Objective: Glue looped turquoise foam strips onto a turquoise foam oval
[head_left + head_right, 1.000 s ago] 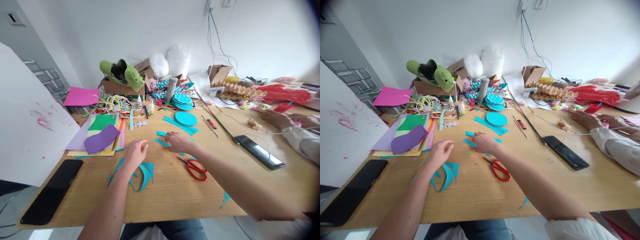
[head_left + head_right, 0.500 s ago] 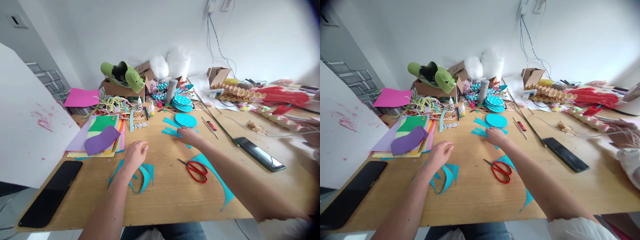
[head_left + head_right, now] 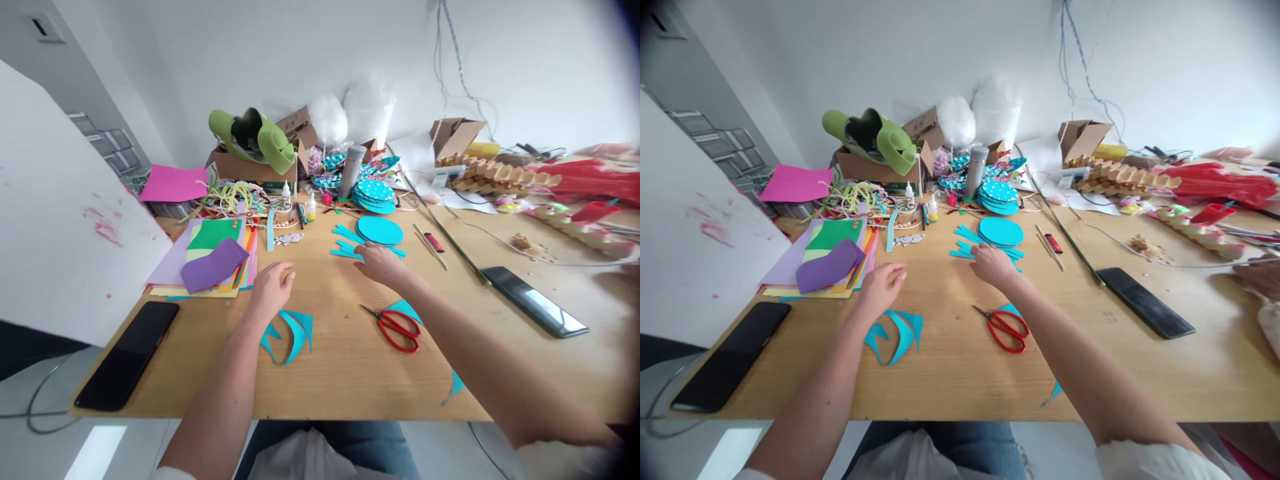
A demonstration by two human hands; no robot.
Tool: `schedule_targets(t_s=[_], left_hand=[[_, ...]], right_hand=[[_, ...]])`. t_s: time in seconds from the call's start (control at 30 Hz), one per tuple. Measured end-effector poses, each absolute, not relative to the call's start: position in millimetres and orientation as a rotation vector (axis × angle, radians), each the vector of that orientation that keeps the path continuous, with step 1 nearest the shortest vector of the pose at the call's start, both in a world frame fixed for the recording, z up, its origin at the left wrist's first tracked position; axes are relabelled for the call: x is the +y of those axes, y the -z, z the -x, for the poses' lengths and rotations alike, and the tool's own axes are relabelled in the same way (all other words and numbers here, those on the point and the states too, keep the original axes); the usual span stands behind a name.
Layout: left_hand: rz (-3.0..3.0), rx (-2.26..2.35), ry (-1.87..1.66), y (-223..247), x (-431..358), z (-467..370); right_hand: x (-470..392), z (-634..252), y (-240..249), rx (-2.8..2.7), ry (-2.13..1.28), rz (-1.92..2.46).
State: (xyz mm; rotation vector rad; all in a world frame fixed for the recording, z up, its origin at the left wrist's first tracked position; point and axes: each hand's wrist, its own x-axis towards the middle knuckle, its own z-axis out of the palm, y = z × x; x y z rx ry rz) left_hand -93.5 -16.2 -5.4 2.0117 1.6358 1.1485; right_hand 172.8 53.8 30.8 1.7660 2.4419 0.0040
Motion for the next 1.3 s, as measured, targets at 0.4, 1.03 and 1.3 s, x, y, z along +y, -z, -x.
schedule_targets(t_s=[0.4,1.03,1.3], left_hand=[[-1.317,1.26,-1.634,-61.1,-53.0,122.0],[-2.325,1.597,-1.091,56.0,-153.9,125.1],[-2.334,1.422,-1.105,34.5,-147.4,84.6]], right_hand=[[-86.5,-51.0,6.0,3.051,0.484,-1.465],[-152.1,-45.5,18.2,3.167,0.416,-1.603],[-145.6,-89.3,19.3,3.101,1.103,-1.957]])
